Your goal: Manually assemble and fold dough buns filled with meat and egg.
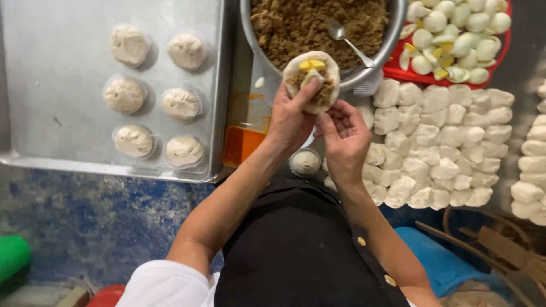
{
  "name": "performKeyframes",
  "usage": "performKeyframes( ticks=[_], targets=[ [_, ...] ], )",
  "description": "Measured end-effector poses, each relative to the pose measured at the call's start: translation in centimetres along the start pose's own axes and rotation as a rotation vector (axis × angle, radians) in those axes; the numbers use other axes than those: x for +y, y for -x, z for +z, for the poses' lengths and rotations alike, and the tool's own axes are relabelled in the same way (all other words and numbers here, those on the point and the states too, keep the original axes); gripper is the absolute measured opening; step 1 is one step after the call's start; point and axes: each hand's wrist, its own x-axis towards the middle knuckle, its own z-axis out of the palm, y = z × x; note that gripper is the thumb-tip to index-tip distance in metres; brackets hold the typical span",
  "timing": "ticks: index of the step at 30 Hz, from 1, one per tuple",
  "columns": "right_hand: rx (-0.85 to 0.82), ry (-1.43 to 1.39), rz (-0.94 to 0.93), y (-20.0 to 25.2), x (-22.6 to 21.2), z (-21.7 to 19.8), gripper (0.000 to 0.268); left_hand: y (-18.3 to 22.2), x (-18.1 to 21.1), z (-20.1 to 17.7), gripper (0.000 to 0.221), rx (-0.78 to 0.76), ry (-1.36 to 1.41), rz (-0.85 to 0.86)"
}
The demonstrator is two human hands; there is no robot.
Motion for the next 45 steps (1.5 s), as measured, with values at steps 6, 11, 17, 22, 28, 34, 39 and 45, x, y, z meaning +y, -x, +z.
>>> performKeyframes(
  ticks=[6,11,17,22,28,34,39,45],
  targets=[
    [0.026,0.017,-0.035,-0.6,1.8,-0.8,0.019,0.0,-0.3,0.0,0.033,0.026,-0.039,-0.03],
    [0.043,0.124,-0.117,0.0,3.6,-2.5,0.015,0.4,-2.0,-1.3,0.035,0.054,-0.046,-0.04],
    [0.006,0.207,-0.088,-0.2,3.8,-3.2,0.016,0.7,-2.0,-3.6,0.036,0.111,0.013,-0.071],
    [-0.122,0.169,-0.022,-1.6,3.1,0.6,0.02,1.7,2.3,-5.4,0.035,0.18,0.022,0.021],
    [-0.577,0.594,-0.477,-9.5,13.9,9.0,0.044,5.3,8.9,-6.2,0.037,0.279,-0.031,0.181],
    [-0.552,1.179,-0.448,-22.2,34.6,18.0,0.066,8.3,11.5,-5.9,0.04,0.384,-0.065,0.312],
    [-0.075,0.265,-0.018,-22.5,36.6,18.0,0.03,9.4,11.2,-6.6,0.043,0.396,-0.026,0.278],
    [-0.52,0.732,-0.35,-11.0,17.2,11.9,0.017,7.4,10.1,-7.3,0.04,0.246,0.012,0.194]
  ],
)
